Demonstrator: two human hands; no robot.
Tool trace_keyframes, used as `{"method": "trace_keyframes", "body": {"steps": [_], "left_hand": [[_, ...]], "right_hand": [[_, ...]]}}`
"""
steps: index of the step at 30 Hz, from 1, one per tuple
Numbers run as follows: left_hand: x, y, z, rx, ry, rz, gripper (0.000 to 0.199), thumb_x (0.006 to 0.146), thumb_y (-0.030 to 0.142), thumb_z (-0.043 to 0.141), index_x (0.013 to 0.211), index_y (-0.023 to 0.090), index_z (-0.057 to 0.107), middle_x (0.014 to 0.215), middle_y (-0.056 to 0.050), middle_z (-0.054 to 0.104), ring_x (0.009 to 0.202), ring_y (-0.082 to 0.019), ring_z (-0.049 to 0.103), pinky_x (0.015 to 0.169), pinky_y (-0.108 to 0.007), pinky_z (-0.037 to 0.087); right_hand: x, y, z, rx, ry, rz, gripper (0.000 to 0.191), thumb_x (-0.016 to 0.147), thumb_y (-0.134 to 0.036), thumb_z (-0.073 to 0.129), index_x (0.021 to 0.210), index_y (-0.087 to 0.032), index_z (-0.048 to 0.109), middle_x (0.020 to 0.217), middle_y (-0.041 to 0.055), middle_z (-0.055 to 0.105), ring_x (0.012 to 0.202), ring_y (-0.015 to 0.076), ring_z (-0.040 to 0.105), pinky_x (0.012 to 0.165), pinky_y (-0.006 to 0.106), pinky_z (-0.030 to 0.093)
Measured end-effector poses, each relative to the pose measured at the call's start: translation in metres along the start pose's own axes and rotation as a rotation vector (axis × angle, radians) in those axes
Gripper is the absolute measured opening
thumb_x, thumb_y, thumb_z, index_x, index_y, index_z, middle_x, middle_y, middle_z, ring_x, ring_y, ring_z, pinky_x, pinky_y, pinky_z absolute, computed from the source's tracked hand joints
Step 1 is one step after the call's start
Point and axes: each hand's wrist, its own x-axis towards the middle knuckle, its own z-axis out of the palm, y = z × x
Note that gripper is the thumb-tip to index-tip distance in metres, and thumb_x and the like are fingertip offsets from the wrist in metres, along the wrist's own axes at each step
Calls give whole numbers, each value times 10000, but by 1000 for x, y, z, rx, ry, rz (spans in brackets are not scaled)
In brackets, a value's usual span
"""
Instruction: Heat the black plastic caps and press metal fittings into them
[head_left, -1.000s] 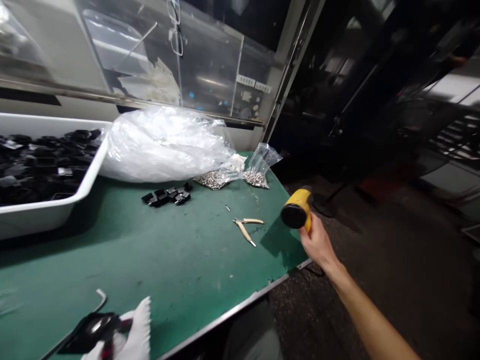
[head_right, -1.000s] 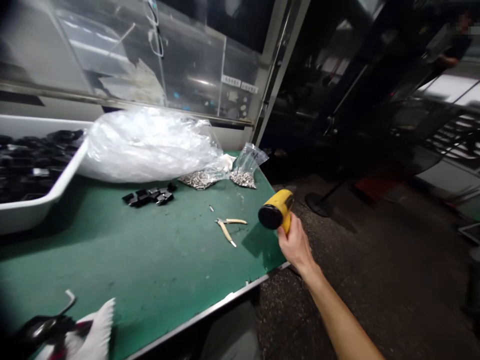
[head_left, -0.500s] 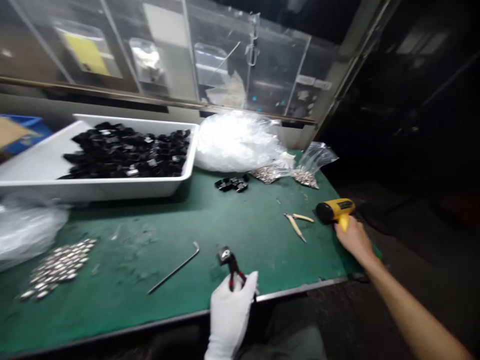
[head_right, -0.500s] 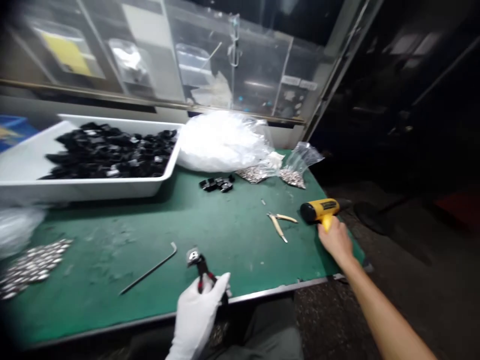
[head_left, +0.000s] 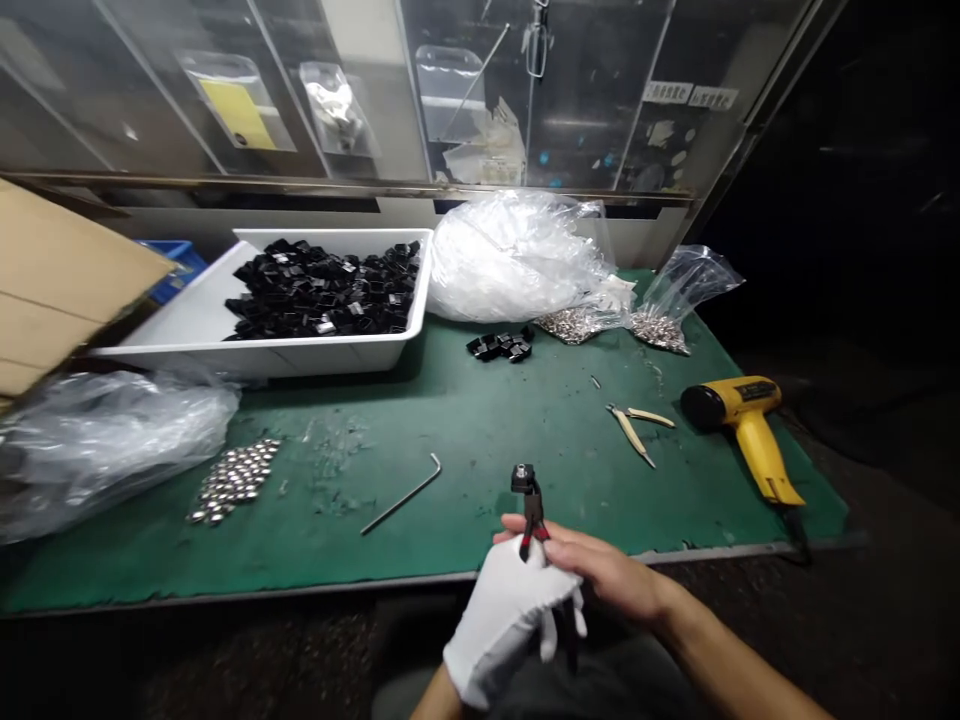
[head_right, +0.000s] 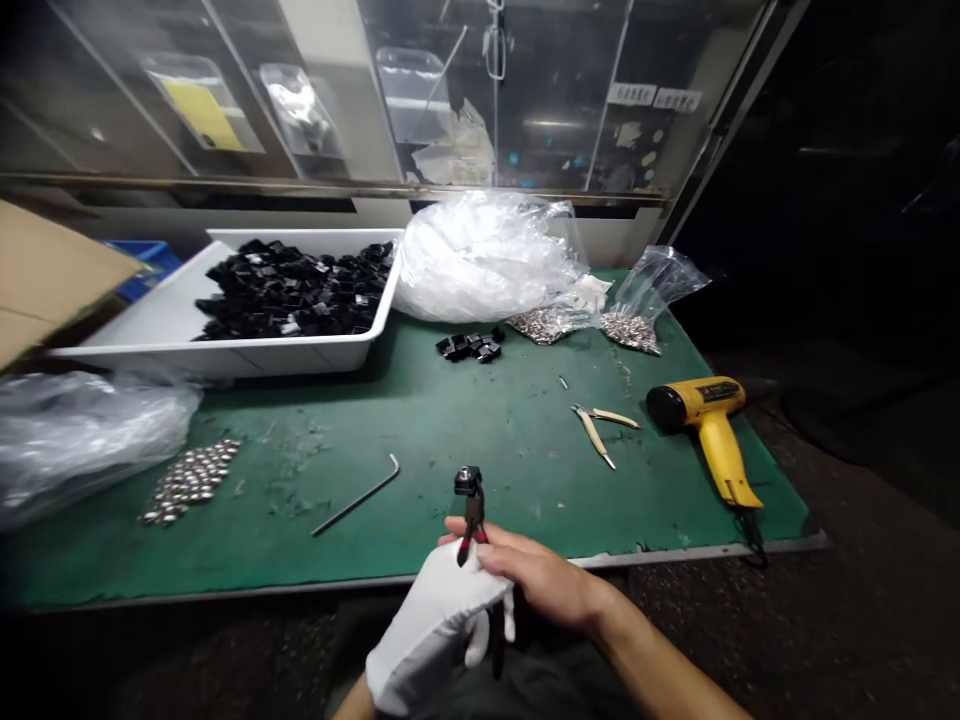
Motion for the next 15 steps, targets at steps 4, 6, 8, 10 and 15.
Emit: {"method": "trace_keyframes", "body": {"steps": [4, 6, 8, 10, 15], "left_hand": [[-16, 3, -9, -34, -57, -37, 318, 611, 413, 834, 718, 145, 700, 744, -75, 685, 739, -206, 625, 663, -303, 513], [-22, 3, -9, -91, -65, -59, 371, 621, 413, 837, 816, 120, 722, 789, -79, 691, 732, -186, 618, 649, -283, 506], [-24, 3, -7, -138, -74, -82, 397, 639, 417, 832, 874, 115, 723, 799, -79, 687, 721, -179, 620, 638, -277, 507], [-22, 3, -3, -144, -65, -75, 403, 635, 426, 836, 881, 130, 717, 803, -82, 689, 735, -197, 640, 644, -294, 523], [-13, 5, 1, -6, 0, -22, 320, 698, 482, 787, 799, 190, 702, 789, -86, 703, 802, -239, 676, 676, -327, 549]], "right_hand": [[2, 12, -1, 194, -14, 18, 525, 975, -406, 564, 1459, -204, 570, 1443, 107, 590, 1311, 273, 551, 1153, 408, 340], [0, 14, 0, 227, 28, 18, 513, 965, -419, 591, 1420, -183, 607, 1365, 121, 636, 1221, 274, 603, 1101, 411, 391], [-2, 14, 1, 200, 54, -10, 517, 941, -434, 650, 1393, -184, 631, 1399, 119, 612, 1259, 277, 576, 1100, 403, 391], [-4, 13, 1, 182, 66, -39, 503, 913, -440, 702, 1348, -191, 667, 1502, 107, 529, 1329, 282, 525, 1112, 384, 380], [0, 16, 4, 243, 193, -43, 428, 925, -470, 689, 1213, -157, 735, 1456, 134, 574, 1219, 270, 602, 1031, 354, 438]]}}
